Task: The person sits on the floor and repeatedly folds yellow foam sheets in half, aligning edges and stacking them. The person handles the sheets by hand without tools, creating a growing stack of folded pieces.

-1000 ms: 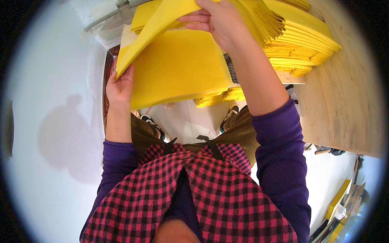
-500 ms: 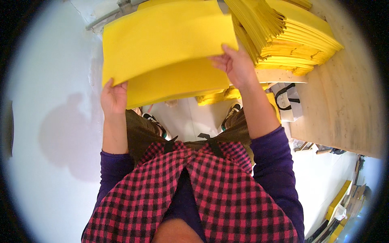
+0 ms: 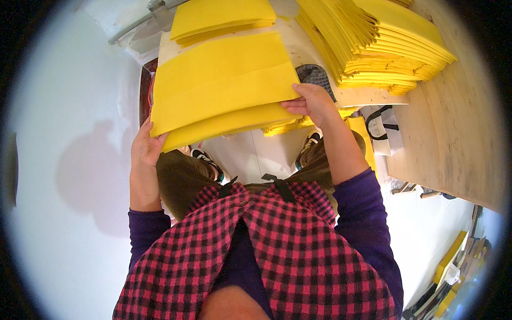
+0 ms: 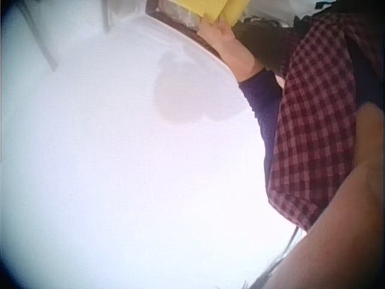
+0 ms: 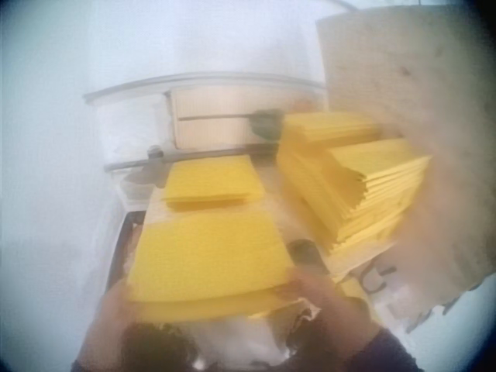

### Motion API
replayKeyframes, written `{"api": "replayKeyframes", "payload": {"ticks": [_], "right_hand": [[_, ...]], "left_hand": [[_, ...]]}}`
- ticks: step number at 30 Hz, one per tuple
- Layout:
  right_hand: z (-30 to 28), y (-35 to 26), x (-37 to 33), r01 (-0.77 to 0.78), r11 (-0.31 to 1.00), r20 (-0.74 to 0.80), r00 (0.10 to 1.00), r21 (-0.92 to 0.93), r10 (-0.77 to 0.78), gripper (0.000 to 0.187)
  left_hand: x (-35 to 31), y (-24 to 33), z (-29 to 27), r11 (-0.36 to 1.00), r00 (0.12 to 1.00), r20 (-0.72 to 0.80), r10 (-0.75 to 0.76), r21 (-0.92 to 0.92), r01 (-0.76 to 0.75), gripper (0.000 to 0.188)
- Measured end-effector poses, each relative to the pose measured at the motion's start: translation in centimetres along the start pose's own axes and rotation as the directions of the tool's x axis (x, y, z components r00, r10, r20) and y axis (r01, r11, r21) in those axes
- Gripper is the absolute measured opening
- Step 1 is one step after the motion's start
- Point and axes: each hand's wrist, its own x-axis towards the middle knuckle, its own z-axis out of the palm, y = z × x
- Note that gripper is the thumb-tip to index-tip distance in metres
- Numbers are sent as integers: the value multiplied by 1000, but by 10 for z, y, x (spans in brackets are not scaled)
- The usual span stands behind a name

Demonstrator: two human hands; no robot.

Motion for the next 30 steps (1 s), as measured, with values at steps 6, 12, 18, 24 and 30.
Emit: {"api": "replayKeyframes", "payload": {"ticks": [6,12,18,24,30], "right_hand": [[-23,-23,25,12,973,4,1000,-229,-12,33],[-22,-33,59,41,938,38,999,-345,-30,31],[-12,-50,90,57,856,5,998,-514,-63,26],[-1,-64,118,83,826,-53,989,-558,-135,28],[-3,-69,139,53,870,-66,993,-490,-98,36]], "left_hand": [[22,27,8,953,998,-5,-61,296,60,45],[59,45,7,925,995,1,-101,368,93,50],[96,54,13,888,997,-32,-67,453,74,61],[131,57,16,813,999,-45,-8,581,33,48],[144,61,15,808,996,-4,-84,586,70,31]]}}
